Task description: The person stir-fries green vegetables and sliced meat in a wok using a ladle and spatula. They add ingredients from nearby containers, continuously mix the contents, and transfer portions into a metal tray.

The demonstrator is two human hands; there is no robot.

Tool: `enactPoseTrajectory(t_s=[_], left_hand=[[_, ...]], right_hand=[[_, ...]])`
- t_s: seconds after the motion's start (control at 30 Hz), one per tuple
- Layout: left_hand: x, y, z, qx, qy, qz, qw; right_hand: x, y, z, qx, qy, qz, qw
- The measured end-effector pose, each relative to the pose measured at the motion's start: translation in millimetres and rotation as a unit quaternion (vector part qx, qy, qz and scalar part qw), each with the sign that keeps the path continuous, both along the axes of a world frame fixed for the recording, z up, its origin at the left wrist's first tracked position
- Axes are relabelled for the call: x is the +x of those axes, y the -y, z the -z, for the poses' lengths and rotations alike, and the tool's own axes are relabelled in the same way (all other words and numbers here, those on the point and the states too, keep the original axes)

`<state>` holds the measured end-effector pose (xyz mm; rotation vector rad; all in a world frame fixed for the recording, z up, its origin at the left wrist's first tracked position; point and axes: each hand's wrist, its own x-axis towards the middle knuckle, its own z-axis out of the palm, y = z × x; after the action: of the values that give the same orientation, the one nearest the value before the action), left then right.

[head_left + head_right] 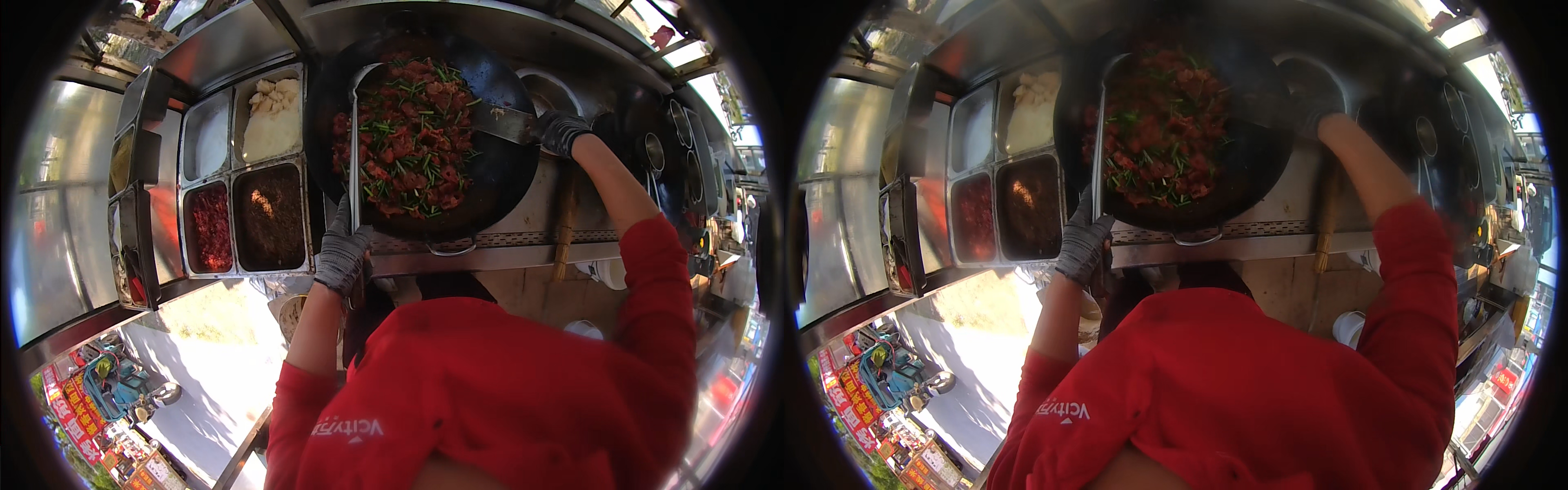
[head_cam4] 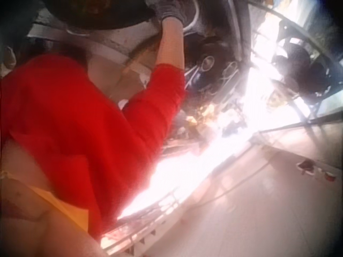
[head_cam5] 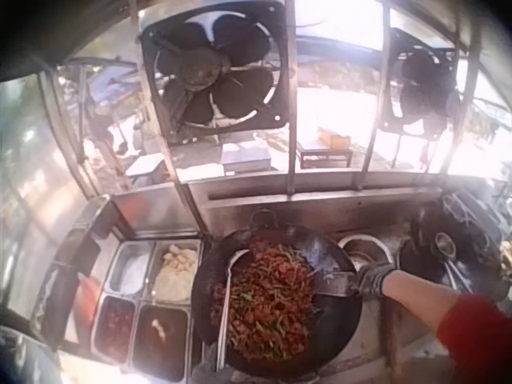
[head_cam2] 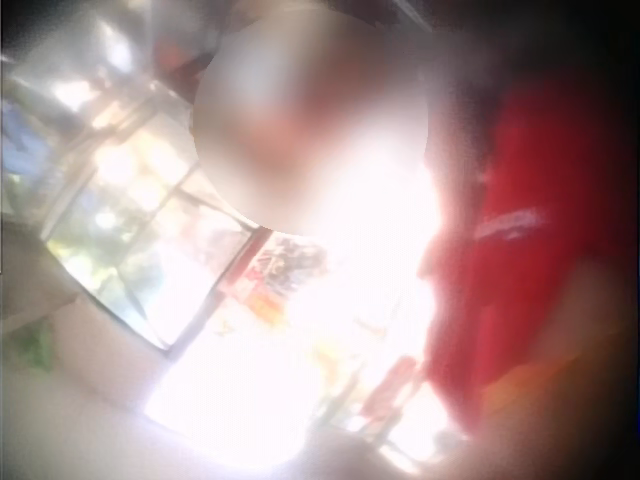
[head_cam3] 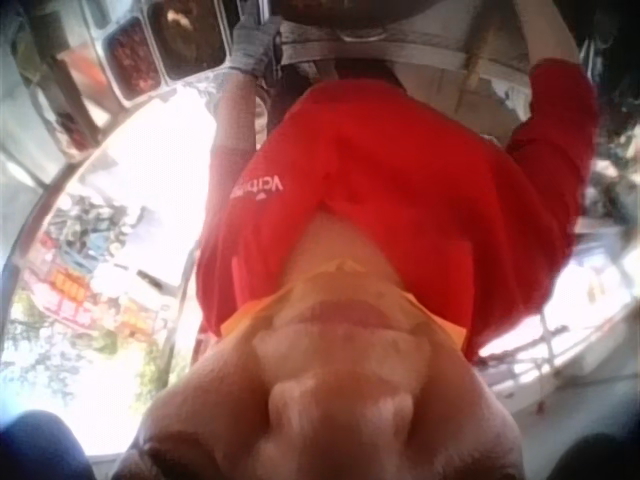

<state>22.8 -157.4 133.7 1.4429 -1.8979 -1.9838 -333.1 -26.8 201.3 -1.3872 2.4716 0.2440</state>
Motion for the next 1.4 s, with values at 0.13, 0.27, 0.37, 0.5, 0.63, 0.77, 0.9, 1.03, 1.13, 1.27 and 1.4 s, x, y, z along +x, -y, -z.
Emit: enactPoseTrajectory(t_s=[0.13,0.27,0.37,0.5,0.63,0.77,0.9,1.03,1.13,1.27,1.4], left_hand=[[11,-27,-9,0.023,-0.002,0.022,0.999],[67,-28,-29,-0.167,-0.010,0.080,0.983],[71,-25,-32,-0.168,-0.007,0.055,0.984],[39,-39,-26,0.095,0.000,-0.033,0.995],[48,-46,-33,-0.019,-0.001,0.011,1.000],[70,-35,-43,-0.106,-0.061,-0.018,0.992],[64,-37,-47,-0.033,0.083,-0.025,0.996],[40,-53,-37,0.076,0.024,-0.042,0.996],[29,-51,-27,0.012,-0.007,-0.029,0.999],[22,-33,-19,-0.110,-0.032,0.020,0.993],[21,-25,-22,-0.141,-0.037,0.033,0.989]], right_hand=[[22,10,33,0.004,-0.004,-0.016,1.000],[-12,-30,-24,0.071,0.039,-0.080,0.994],[-49,-59,-27,0.208,0.102,-0.092,0.968],[-17,-37,63,0.103,0.188,0.019,0.977],[27,-7,85,-0.003,0.096,-0.046,0.994],[-10,-41,0,0.077,0.029,-0.095,0.992],[-29,-79,6,0.099,0.249,-0.267,0.926],[25,-55,119,0.063,0.098,-0.336,0.935],[37,-11,176,-0.120,0.266,-0.053,0.955],[41,7,168,-0.210,0.428,0.224,0.850],[66,-28,125,-0.194,0.679,0.531,0.468]])
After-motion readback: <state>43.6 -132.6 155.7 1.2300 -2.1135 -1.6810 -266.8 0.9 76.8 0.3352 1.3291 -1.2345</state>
